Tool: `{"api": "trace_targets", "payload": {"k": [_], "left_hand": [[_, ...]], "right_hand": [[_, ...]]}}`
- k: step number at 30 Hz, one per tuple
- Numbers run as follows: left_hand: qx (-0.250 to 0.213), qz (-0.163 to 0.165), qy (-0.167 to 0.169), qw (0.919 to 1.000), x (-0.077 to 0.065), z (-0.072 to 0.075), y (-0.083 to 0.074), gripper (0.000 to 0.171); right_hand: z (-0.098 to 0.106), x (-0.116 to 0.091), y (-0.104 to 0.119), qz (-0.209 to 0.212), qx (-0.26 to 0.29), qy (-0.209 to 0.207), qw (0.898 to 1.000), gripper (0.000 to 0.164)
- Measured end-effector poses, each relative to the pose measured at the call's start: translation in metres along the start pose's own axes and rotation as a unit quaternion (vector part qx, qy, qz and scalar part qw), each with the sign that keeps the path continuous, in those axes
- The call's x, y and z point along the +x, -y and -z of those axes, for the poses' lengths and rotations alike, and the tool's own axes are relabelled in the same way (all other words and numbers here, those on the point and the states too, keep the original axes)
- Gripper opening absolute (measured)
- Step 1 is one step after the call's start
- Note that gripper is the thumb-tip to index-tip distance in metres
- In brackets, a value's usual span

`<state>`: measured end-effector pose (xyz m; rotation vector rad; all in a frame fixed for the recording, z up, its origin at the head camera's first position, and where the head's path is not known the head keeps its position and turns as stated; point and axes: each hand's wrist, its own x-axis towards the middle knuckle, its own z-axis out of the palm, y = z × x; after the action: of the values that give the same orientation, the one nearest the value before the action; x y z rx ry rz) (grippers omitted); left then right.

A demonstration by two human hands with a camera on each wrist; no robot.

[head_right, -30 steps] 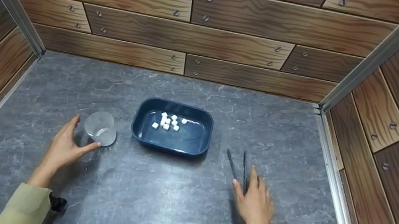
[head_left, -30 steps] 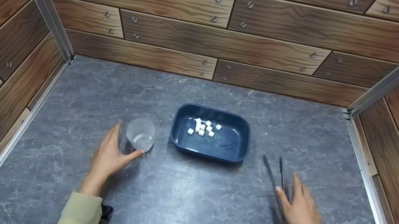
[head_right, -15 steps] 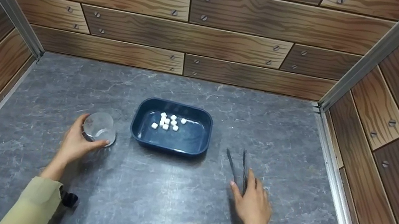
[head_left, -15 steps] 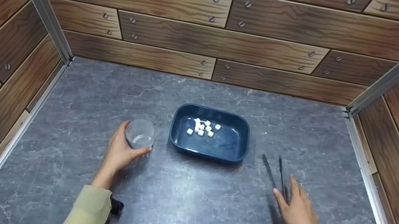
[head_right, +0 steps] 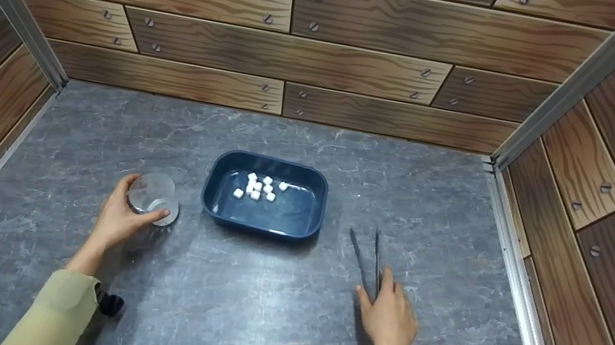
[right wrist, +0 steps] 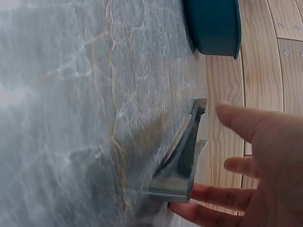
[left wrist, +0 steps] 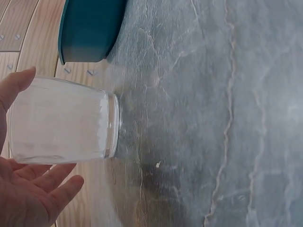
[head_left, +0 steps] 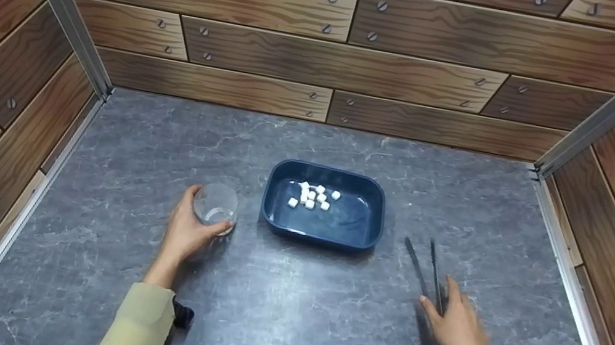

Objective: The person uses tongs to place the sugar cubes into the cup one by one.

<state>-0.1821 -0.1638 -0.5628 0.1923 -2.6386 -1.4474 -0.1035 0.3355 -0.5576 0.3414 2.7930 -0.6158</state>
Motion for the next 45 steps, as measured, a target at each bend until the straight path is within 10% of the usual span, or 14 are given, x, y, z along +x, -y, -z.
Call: {"api": "trace_targets", "payload": {"k": [45], "left_hand": [[0.003, -0.001, 0.002, 1.0000, 0.004, 0.000, 0.003, 0.098]], "right_hand": [[-0.017, 0.001, 0.025, -0.035, -0.018, 0.013, 0.999, 0.053]]}}
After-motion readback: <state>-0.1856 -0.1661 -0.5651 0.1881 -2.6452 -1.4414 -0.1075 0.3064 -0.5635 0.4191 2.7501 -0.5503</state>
